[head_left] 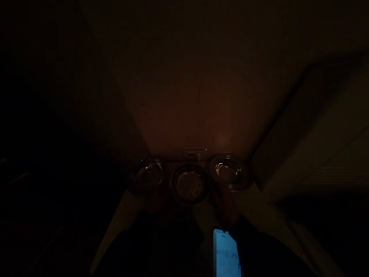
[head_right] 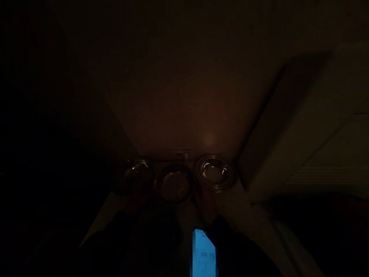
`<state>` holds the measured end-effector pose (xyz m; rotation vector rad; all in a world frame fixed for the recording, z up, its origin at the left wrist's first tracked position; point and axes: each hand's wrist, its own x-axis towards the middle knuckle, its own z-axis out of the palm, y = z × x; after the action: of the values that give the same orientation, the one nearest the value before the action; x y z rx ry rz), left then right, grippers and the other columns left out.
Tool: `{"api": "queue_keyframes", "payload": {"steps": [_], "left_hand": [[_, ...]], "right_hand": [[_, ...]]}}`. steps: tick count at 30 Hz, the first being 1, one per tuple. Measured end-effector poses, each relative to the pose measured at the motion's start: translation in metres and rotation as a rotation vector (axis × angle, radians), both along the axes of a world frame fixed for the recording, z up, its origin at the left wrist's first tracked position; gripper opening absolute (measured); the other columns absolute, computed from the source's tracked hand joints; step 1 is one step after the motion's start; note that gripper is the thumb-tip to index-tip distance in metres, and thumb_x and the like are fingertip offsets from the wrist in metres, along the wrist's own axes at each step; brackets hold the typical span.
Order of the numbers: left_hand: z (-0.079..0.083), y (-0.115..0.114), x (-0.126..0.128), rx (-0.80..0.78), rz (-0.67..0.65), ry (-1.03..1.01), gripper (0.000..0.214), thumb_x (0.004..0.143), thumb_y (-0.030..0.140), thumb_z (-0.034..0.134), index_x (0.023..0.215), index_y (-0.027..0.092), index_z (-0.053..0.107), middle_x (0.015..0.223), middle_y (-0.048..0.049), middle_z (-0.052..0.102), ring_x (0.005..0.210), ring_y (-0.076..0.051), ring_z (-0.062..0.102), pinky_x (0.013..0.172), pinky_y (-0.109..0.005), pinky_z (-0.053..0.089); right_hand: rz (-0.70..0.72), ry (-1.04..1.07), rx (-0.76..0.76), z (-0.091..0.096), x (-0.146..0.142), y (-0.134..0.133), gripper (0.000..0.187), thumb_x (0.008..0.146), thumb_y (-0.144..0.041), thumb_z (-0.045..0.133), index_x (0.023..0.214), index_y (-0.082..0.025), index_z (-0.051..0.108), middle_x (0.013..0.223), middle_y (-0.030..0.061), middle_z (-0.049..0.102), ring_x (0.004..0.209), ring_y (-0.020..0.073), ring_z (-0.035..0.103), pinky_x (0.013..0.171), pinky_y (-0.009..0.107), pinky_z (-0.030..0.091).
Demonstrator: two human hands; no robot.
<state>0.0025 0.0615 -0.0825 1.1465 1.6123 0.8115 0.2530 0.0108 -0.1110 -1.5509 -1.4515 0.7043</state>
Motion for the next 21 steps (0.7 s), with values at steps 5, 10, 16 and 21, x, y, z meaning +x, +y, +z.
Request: {"api": "queue_keyframes", "payload": {"steps": [5, 10, 16, 21], "left_hand": [[0.024, -0.007, 0.004, 0.091, 0.006, 0.165, 0.031, 0.07, 0.025, 0.066, 0.099, 0.014, 0.067, 0.114, -0.0135, 0.068, 0.112, -0.029, 0.06, 0.096, -0.038, 0.044], [0.055, -0.002, 0.028, 0.215, -0.133, 0.362, 0.034, 0.081, 0.036, 0.056, 0.105, 0.015, 0.068, 0.105, -0.0121, 0.071, 0.101, -0.029, 0.064, 0.088, -0.037, 0.047], [0.066, 0.028, 0.1, 0.291, -0.399, 0.309, 0.026, 0.082, 0.026, 0.055, 0.099, 0.016, 0.072, 0.107, -0.0116, 0.071, 0.103, -0.025, 0.064, 0.091, -0.031, 0.045], [0.064, 0.047, 0.154, 0.221, -0.504, 0.442, 0.029, 0.084, 0.031, 0.055, 0.096, 0.01, 0.072, 0.106, -0.0204, 0.07, 0.103, -0.03, 0.065, 0.086, -0.034, 0.046]], "right_hand": [[-0.015, -0.143, -0.041, 0.016, 0.024, -0.012, 0.041, 0.087, -0.037, 0.043, 0.119, -0.02, 0.062, 0.111, 0.0109, 0.07, 0.099, 0.0273, 0.065, 0.085, 0.042, 0.05], [-0.296, -0.227, -0.161, 0.039, 0.091, -0.025, 0.045, 0.083, -0.047, 0.041, 0.101, -0.016, 0.068, 0.077, 0.0111, 0.073, 0.066, 0.0255, 0.067, 0.059, 0.035, 0.049], [-0.37, -0.25, -0.256, 0.046, 0.148, -0.023, 0.044, 0.084, -0.046, 0.039, 0.094, -0.014, 0.067, 0.071, 0.0102, 0.071, 0.058, 0.0224, 0.065, 0.054, 0.031, 0.046], [-0.342, -0.229, -0.262, 0.033, 0.161, -0.007, 0.035, 0.084, -0.04, 0.042, 0.085, -0.017, 0.069, 0.06, 0.0085, 0.069, 0.05, 0.0202, 0.063, 0.049, 0.028, 0.044]]}}
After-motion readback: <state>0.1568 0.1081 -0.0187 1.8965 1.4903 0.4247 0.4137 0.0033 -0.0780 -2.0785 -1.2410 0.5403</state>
